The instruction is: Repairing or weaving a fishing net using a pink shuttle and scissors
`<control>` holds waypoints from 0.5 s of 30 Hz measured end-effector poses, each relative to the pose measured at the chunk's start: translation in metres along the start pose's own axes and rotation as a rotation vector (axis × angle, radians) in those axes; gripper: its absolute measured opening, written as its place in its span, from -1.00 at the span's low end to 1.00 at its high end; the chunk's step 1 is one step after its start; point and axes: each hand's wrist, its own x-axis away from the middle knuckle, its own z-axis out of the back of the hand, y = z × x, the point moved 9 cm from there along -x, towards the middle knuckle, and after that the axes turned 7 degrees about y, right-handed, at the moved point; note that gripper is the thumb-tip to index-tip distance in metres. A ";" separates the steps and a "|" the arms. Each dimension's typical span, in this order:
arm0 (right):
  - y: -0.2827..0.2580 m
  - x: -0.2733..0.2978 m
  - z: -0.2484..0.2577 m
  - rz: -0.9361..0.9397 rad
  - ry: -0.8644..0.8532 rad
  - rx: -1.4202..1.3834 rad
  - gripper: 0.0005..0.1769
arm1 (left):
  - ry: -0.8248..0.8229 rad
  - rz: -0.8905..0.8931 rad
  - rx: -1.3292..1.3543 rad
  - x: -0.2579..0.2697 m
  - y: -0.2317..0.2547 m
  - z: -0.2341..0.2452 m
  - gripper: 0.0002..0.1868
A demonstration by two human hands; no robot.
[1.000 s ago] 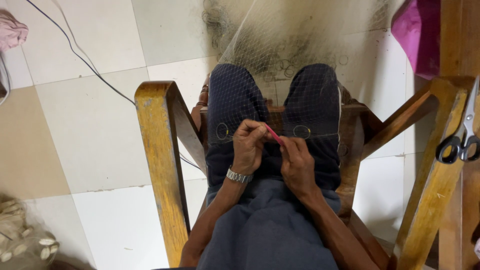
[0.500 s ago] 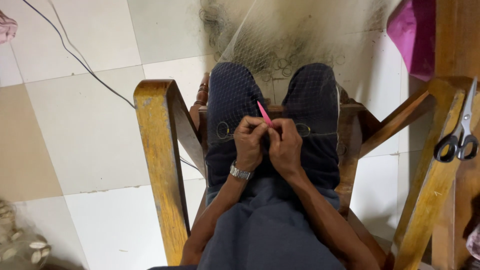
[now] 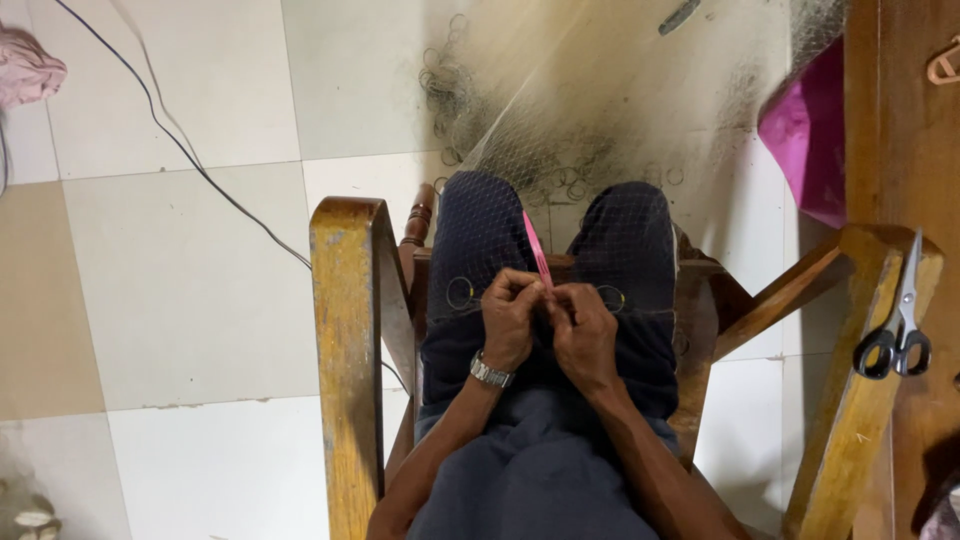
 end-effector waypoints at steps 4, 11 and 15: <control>-0.018 -0.010 0.012 0.052 -0.068 0.100 -0.94 | 0.002 -0.018 -0.050 -0.002 0.004 0.003 -0.94; -0.003 -0.062 -0.011 0.006 -0.219 0.096 -0.77 | -0.062 -0.058 -0.068 0.001 0.008 -0.003 -0.92; -0.004 -0.061 -0.029 -0.002 -0.331 0.096 -0.82 | -0.061 -0.055 -0.117 0.001 0.007 0.001 -0.92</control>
